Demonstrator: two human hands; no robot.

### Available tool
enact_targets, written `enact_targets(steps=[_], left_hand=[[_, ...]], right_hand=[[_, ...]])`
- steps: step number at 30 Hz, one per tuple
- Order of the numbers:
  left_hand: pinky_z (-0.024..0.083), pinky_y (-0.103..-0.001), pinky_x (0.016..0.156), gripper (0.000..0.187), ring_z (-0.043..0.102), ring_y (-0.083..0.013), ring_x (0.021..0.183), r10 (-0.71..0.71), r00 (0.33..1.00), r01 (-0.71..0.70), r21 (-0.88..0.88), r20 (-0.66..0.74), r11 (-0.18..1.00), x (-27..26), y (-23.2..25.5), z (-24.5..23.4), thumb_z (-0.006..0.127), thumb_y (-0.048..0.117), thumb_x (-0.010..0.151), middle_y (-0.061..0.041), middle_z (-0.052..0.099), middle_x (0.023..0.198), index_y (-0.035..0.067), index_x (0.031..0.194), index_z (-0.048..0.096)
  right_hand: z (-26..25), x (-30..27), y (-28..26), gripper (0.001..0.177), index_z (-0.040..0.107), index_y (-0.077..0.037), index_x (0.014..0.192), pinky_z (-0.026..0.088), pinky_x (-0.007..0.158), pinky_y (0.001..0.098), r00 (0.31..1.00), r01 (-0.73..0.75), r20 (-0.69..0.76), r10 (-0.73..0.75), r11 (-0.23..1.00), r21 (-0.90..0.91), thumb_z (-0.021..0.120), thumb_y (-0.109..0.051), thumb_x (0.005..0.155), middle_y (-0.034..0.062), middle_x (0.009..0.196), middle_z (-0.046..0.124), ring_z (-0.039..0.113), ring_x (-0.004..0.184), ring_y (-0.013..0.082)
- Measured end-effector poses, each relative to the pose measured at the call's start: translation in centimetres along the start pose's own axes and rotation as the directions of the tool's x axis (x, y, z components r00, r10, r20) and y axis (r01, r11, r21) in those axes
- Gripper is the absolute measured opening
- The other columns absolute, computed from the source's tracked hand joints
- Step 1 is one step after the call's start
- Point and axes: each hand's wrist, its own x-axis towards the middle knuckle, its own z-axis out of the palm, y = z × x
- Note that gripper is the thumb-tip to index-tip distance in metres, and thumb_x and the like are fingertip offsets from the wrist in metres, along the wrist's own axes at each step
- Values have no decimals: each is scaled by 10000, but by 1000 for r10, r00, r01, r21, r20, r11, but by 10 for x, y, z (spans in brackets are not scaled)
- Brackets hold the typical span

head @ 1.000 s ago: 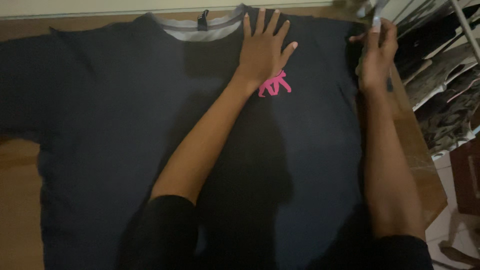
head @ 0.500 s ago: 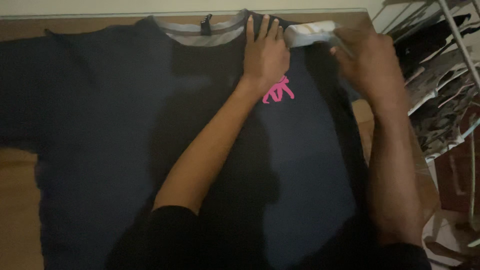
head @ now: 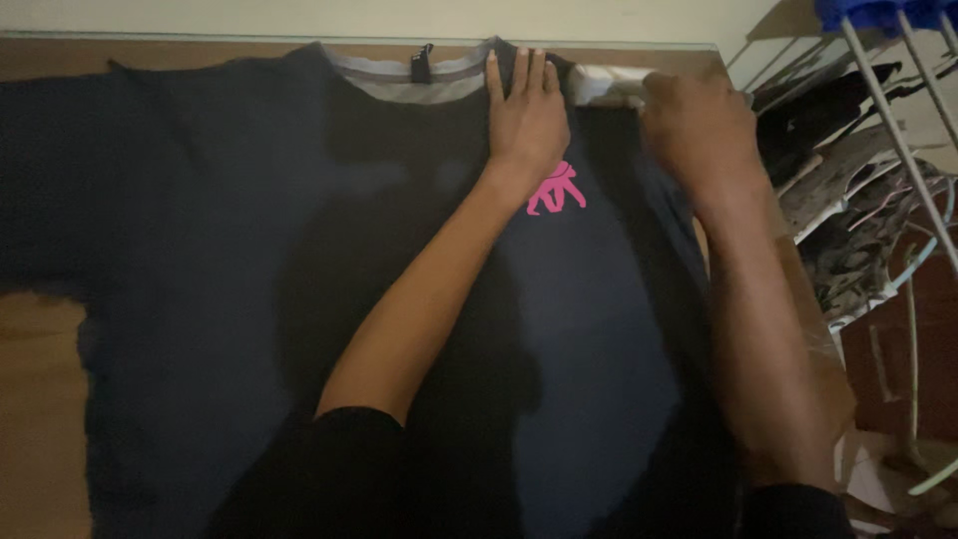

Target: The person uses a lint roller to roll over a dark gray t-shirt laid flat on a wooden table. They repeatedly roll the tool across the front, sleeves, and sides of the shirt, occasionally repositioning the fabric with their left hand to maintain a flat surface.

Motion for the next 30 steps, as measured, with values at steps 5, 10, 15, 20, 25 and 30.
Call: enact_targets(steps=[5, 10, 15, 20, 25, 30], left_hand=[[79, -645, 1199, 547, 423, -318, 1430, 51, 998, -51, -15, -25, 999, 1, -10, -7, 636, 139, 817, -189, 534, 1472, -45, 1330, 599], [91, -694, 1188, 357, 548, -303, 1337, 59, 981, -83, -123, -185, 989, 6, -19, -1, 630, 52, 800, -157, 661, 1342, 5, 1147, 700], [130, -749, 1153, 282, 578, -287, 1293, 45, 985, -75, -178, -167, 981, 9, -25, 1, 626, 75, 840, -118, 679, 1312, 44, 1110, 705], [186, -776, 1123, 252, 563, -270, 1311, 68, 979, -97, -148, -193, 984, 2, -25, 5, 622, 131, 923, -83, 669, 1338, 70, 1158, 690], [217, -777, 1100, 297, 549, -271, 1318, 141, 974, -151, -45, -177, 987, 5, -25, 7, 605, 185, 957, -92, 645, 1366, 71, 1223, 669], [204, -778, 1081, 301, 539, -289, 1336, 207, 965, -213, -17, -160, 977, 4, -25, 6, 603, 193, 989, -109, 630, 1393, 49, 1249, 646]], right_hand=[[6, 8, -12, 226, 702, -91, 1205, 569, 790, 578, 1000, -15, -9, 15, 1000, -11, 597, -237, 1069, 262, 1047, 713, 693, 949, 480], [7, 5, -33, 271, 644, -44, 1185, 557, 733, 603, 993, -112, 25, 111, 993, 23, 597, -266, 1037, 314, 1020, 682, 670, 884, 534], [-12, -2, -32, 232, 649, -70, 1172, 538, 796, 626, 983, -153, 122, 140, 983, 104, 556, -264, 1085, 316, 1042, 679, 670, 931, 544], [-12, -3, -46, 328, 643, -32, 1235, 539, 747, 616, 994, -108, 43, 104, 985, 132, 602, -282, 1027, 350, 1032, 665, 657, 894, 559], [-33, -21, -27, 316, 711, -39, 1120, 546, 809, 607, 954, -145, 275, 116, 986, 87, 640, -323, 1001, 326, 1044, 688, 675, 927, 533], [-28, -22, -23, 274, 729, -42, 1099, 547, 773, 598, 985, -69, 164, 47, 989, 131, 656, -227, 911, 298, 1028, 707, 700, 897, 489]])
